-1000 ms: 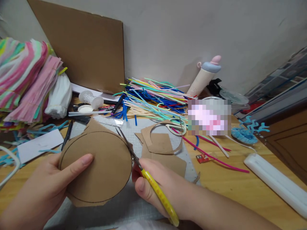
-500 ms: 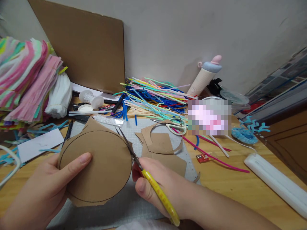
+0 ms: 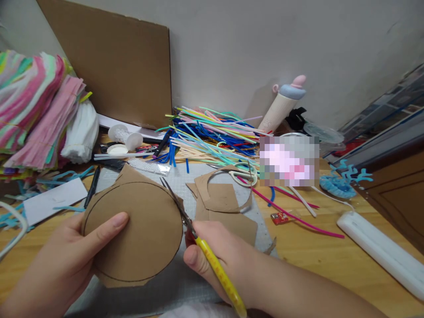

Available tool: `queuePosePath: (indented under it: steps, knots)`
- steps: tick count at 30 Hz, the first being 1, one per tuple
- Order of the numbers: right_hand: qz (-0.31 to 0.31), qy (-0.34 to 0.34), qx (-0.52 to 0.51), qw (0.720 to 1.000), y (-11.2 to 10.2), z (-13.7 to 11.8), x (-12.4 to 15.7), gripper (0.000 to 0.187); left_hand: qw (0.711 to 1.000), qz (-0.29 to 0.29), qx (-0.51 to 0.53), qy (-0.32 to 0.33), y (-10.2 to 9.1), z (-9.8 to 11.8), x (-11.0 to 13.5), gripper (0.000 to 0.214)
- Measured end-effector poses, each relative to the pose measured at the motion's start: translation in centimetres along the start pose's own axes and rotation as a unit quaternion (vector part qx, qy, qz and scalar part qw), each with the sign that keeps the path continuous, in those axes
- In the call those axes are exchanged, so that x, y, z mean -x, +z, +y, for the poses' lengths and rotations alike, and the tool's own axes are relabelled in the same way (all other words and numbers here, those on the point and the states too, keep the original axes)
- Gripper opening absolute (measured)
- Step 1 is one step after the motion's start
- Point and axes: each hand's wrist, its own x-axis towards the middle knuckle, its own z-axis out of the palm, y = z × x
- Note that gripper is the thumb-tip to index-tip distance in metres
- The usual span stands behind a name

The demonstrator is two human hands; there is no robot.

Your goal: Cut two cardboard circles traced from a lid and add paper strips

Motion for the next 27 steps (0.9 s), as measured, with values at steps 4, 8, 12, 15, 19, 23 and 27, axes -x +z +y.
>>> queuePosePath:
  steps: [4,8,12,15,19,23,27]
  knots:
    - [0.002,0.029,-0.019,0.999,0.1,0.4,0.0,0.066,1.0,-0.016,-0.003,-0.011,-0.1,0.2,-0.2,0.056]
    - [0.004,0.035,-0.027,0.999,0.1,0.5,-0.1,0.067,1.0,-0.011,-0.017,-0.001,-0.6,0.3,-0.4,0.061]
    - [0.005,0.036,-0.039,0.999,-0.2,0.2,-0.2,0.068,0.999,-0.013,-0.033,-0.002,-1.0,0.8,-0.5,0.061]
    - [0.001,0.043,-0.063,0.997,-0.1,0.3,-0.3,0.066,0.999,-0.01,-0.042,-0.002,-1.1,1.2,-0.5,0.059]
    - [0.032,0.085,-0.139,0.986,0.7,1.4,-0.4,0.065,0.999,-0.029,-0.012,0.008,-1.1,1.1,-0.8,0.059]
    - [0.051,0.073,-0.132,0.987,1.1,1.9,-0.4,0.066,0.999,-0.031,0.002,0.011,-0.9,0.8,-1.0,0.061]
    - [-0.004,0.08,-0.085,0.993,0.1,0.7,-0.1,0.068,0.999,0.01,-0.008,0.031,-0.6,0.9,-0.8,0.06]
